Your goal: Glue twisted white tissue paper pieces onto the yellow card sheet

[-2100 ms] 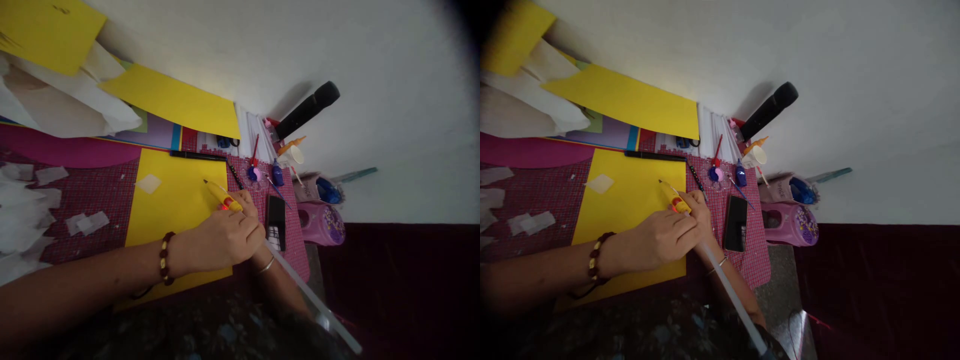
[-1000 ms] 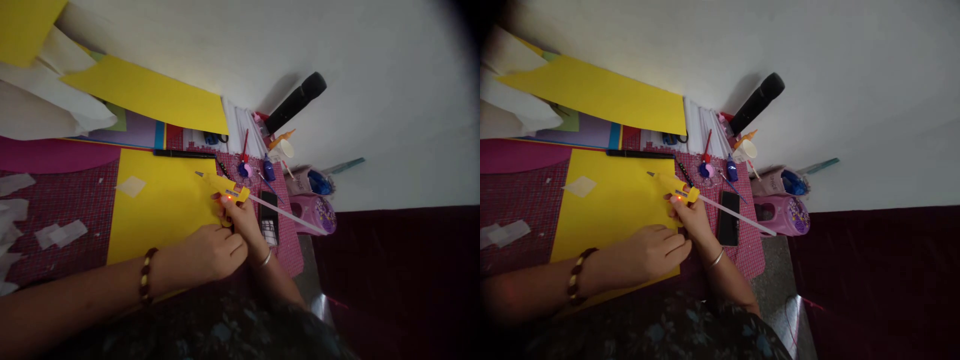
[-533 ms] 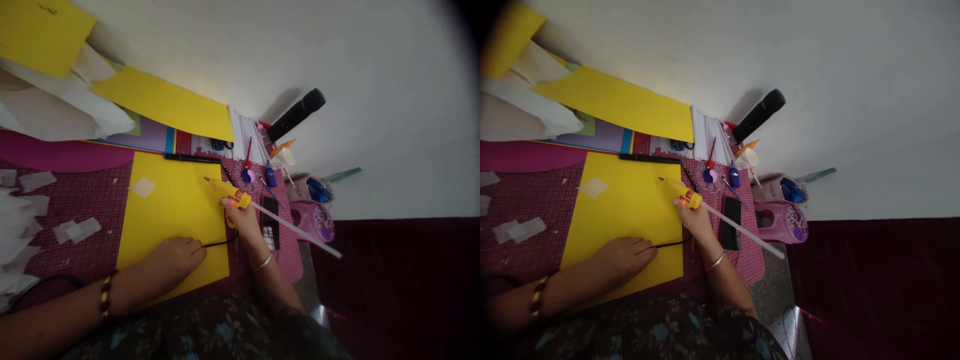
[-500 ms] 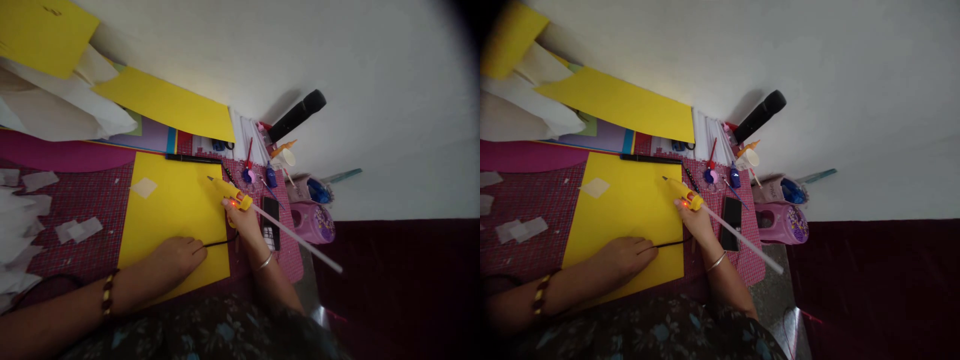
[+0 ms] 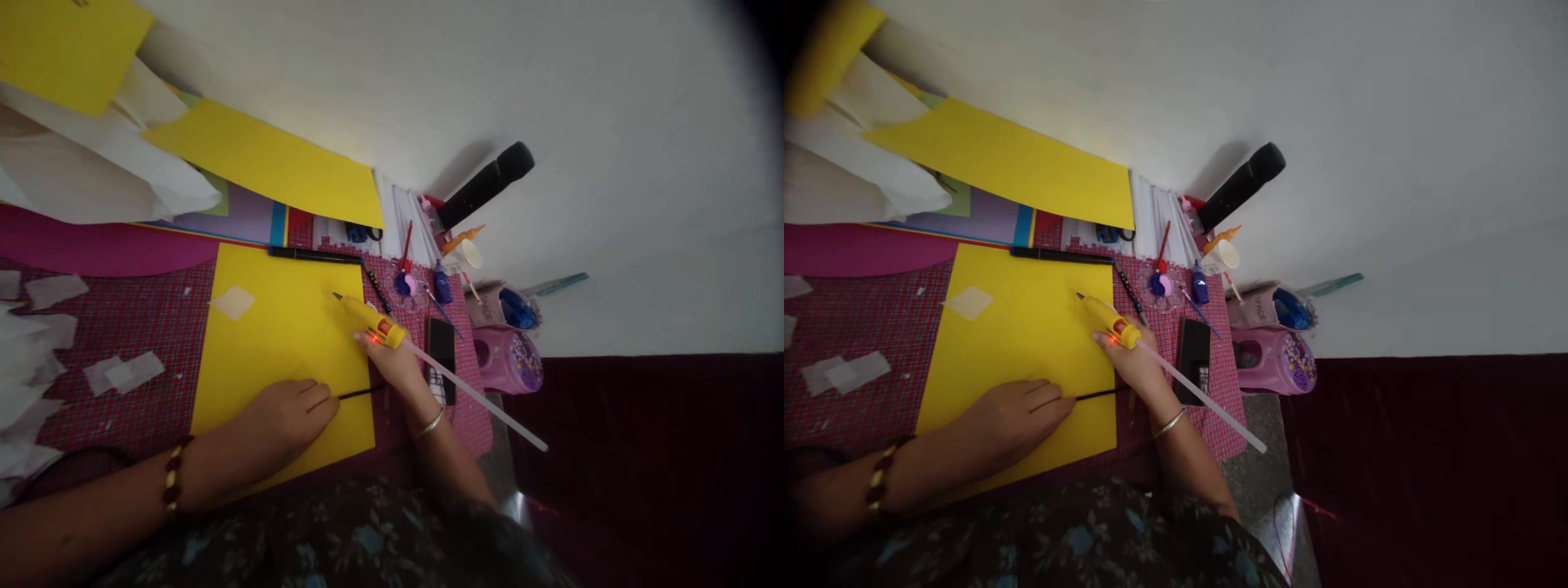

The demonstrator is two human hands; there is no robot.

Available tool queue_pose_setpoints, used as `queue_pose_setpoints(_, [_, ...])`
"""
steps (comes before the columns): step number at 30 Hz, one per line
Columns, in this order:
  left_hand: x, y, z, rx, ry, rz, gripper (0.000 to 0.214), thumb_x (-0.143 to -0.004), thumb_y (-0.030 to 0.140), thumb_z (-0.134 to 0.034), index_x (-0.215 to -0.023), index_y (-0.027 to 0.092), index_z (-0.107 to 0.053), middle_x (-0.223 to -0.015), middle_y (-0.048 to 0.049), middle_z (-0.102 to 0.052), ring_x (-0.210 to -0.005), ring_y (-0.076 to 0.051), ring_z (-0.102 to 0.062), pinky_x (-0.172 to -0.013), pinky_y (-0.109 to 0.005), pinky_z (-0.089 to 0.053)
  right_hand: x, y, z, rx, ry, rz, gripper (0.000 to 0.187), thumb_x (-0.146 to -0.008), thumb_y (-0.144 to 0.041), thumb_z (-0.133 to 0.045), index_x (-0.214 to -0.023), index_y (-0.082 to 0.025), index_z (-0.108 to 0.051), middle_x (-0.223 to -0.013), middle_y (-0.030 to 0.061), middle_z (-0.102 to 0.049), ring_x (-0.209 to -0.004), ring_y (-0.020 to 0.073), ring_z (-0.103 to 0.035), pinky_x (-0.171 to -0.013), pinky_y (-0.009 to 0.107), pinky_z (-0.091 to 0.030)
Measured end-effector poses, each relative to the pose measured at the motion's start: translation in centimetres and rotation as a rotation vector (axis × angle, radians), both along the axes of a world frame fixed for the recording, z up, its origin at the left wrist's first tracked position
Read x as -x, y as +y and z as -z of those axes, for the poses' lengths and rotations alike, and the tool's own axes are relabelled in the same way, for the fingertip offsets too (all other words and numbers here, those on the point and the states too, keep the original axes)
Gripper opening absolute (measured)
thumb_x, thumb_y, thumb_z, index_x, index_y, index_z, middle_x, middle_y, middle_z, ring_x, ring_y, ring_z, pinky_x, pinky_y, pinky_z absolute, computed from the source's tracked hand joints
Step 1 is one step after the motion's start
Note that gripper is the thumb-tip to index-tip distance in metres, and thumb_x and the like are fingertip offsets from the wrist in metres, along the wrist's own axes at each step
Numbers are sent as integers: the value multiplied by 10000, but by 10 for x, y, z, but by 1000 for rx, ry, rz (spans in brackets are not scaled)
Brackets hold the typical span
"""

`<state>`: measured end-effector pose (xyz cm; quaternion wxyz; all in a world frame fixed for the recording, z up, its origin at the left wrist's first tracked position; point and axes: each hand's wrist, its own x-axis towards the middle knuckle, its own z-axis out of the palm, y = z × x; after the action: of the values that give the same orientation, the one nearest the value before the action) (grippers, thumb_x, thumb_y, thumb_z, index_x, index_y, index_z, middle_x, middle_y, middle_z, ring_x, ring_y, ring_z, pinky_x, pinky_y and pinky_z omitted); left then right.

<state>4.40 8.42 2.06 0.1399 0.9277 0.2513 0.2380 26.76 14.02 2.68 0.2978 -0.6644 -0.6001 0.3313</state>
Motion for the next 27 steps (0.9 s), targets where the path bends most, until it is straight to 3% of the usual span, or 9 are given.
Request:
queue_pose_setpoints(4, [2, 1, -9, 74, 143, -127, 178, -974, 114, -515, -834, 172, -608, -773, -53, -649, -649, -198, -594, -589, -306, -439, 0, 1, 0, 59, 51, 5, 265, -796, -463, -736, -833, -211, -663, -817, 28, -724, -732, 177, -653, -729, 311, -571])
queue_pose_setpoints(8, [2, 2, -10, 147, 287, -134, 142, -938, 125, -560, -825, 164, -635, -786, -71, -676, -656, -208, -626, -585, -303, -449, 2, 3, -5, 39, 60, 4, 286, -789, -479, -735, -862, -216, -651, -801, 22, -705, -706, 182, -624, -708, 326, -554])
queue_pose_setpoints(12, [2, 7, -8, 231, 245, -116, 186, -918, 59, -525, -825, 160, -652, -780, -77, -680, -656, -217, -637, -592, -314, -449, 5, 5, -12, 1, -1, -69, 278, -823, -486, -699, -861, -220, -628, -792, 17, -677, -706, 186, -609, -717, 334, -527])
queue_pose_setpoints(16, [4, 12, -8, 325, 174, -119, 207, -946, 115, -501, -810, 166, -647, -767, -67, -672, -631, -201, -617, -575, -305, -426, 7, 5, -15, -12, -25, -88, 292, -835, -512, -681, -812, -232, -600, -804, 19, -673, -741, 197, -623, -737, 335, -523])
queue_pose_setpoints(22, [3, 13, -7, 323, 200, -113, 247, -949, 122, -470, -816, 159, -676, -774, -88, -690, -653, -222, -625, -573, -321, -430, 8, 5, -17, 16, -50, -85, 278, -838, -494, -674, -809, -229, -598, -779, 10, -658, -708, 183, -596, -675, 306, -494])
queue_pose_setpoints(27, [3, 12, -3, 344, 166, -112, 257, -950, 104, -461, -815, 162, -672, -779, -81, -684, -658, -212, -613, -590, -318, -445, 5, 4, -14, 15, 2, -86, 277, -848, -490, -685, -865, -218, -636, -843, 28, -693, -762, 189, -620, -746, 323, -527])
